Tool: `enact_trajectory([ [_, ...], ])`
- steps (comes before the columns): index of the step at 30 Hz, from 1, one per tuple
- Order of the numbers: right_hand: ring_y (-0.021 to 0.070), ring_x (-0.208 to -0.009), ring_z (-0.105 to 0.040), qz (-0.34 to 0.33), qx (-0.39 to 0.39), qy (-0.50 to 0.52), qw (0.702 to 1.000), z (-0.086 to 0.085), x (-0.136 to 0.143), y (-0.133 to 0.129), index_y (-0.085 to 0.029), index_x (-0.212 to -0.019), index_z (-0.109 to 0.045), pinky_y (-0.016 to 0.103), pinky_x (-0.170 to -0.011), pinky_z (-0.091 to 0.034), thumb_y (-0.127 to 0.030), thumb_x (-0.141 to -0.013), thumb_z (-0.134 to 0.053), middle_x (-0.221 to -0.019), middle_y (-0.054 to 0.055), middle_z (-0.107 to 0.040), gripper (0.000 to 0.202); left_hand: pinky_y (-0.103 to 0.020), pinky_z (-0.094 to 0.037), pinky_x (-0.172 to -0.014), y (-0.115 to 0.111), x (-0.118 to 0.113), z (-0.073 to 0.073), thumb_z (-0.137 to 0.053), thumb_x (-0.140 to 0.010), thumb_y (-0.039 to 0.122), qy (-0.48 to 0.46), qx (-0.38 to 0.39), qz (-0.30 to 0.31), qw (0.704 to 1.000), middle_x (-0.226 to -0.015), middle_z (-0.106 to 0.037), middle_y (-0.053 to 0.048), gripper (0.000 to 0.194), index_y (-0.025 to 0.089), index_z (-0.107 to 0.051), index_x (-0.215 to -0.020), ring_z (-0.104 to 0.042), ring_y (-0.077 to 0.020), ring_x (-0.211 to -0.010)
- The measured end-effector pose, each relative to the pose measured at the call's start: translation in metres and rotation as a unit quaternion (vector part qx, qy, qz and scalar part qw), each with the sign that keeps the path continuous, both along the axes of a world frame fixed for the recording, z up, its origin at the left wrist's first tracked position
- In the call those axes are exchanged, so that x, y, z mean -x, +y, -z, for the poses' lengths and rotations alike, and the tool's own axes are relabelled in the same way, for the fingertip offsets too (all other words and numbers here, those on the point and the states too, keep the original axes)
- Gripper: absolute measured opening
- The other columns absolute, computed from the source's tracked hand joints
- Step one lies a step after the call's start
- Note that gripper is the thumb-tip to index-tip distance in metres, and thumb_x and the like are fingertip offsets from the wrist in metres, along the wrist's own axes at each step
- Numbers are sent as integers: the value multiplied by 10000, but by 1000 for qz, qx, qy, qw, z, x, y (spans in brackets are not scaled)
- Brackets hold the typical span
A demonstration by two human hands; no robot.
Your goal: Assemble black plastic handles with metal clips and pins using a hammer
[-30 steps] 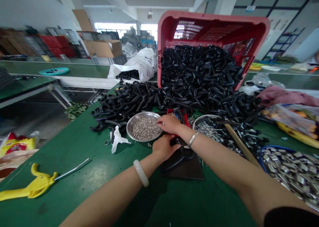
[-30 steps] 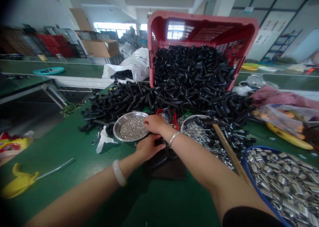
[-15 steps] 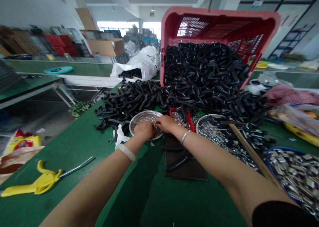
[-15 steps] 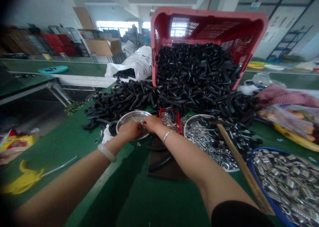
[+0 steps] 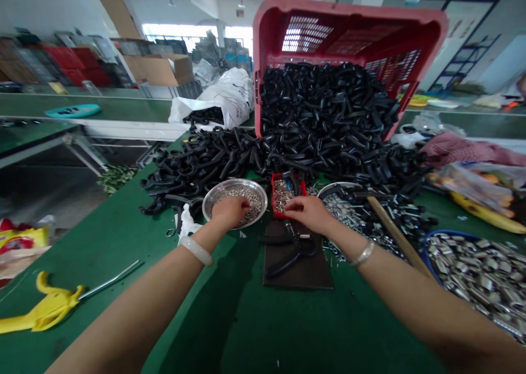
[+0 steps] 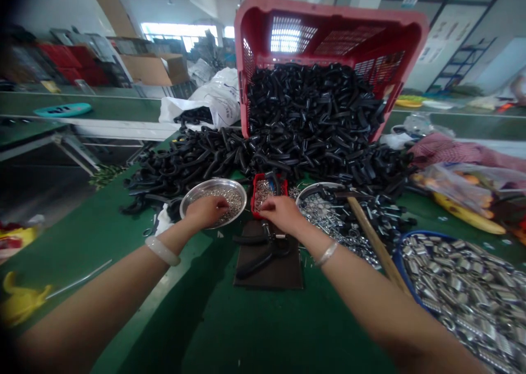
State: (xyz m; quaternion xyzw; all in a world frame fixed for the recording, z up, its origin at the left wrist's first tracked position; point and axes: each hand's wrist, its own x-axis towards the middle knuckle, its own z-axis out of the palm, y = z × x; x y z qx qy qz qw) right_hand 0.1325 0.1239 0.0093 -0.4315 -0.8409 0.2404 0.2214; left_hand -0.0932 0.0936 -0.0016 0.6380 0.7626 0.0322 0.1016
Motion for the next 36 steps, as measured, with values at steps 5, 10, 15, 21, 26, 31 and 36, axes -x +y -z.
enact_trajectory([
  [5, 134, -625, -601, 44, 8, -22, 999, 9, -52, -29, -187, -707, -663, 237, -587, -431, -234, -729, -590, -669, -6, -671, 89, -328, -440, -678, 1, -8, -4, -480, -755, 398, -8, 2, -2, 1000, -950, -654, -33, 239, 318, -648, -905, -586, -248, -855],
  [10, 151, -738, -622, 74, -39, 21, 996, 34, -69, -49, -201, -793, -665, 265, -682, -466, -215, -768, -542, -785, 10, -686, 125, -303, -432, -676, -9, -24, -5, -449, -792, 348, -24, -52, 20, 998, -968, -653, -18, 241, 313, -634, -943, -586, -222, -850],
  [15, 161, -818, -626, 103, -111, 43, 988, 53, -68, -53, -211, -956, -647, 283, -748, -478, -231, -813, -506, -905, 37, -684, 202, -264, -423, -677, -31, -60, -2, -442, -821, 305, -73, -129, 156, 977, -949, -648, 12, 203, 273, -610, -930, -584, -169, -828],
  [21, 173, -808, -627, 81, -191, -13, 978, 60, -64, -56, -204, -1049, -614, 297, -739, -483, -215, -847, -455, -915, 57, -681, 258, -239, -410, -649, -43, -94, 14, -451, -823, 267, -85, -135, 220, 962, -912, -622, 6, 166, 254, -593, -909, -579, -144, -800],
  [26, 168, -824, -624, 65, -191, 2, 980, 61, -68, -56, -194, -1061, -598, 293, -743, -488, -211, -850, -444, -937, 62, -674, 262, -232, -399, -622, -44, -97, 20, -434, -833, 272, -82, -131, 200, 968, -920, -595, -2, 174, 252, -580, -927, -573, -140, -791],
  [31, 170, -832, -622, 62, -188, -10, 980, 59, -71, -54, -192, -1061, -593, 291, -750, -484, -221, -852, -437, -947, 66, -669, 262, -242, -401, -650, -45, -97, 20, -414, -842, 265, -93, -120, 194, 969, -933, -584, -12, 188, 250, -574, -940, -563, -144, -807],
  [36, 173, -826, -598, 11, -230, -152, 961, 46, -66, -58, -171, -1105, -568, 282, -743, -455, -113, -827, -406, -917, 80, -661, 327, -248, -401, -638, -46, -98, 16, -414, -838, 269, -91, -110, 189, 972, -934, -589, -25, 194, 238, -578, -937, -569, -157, -811],
])
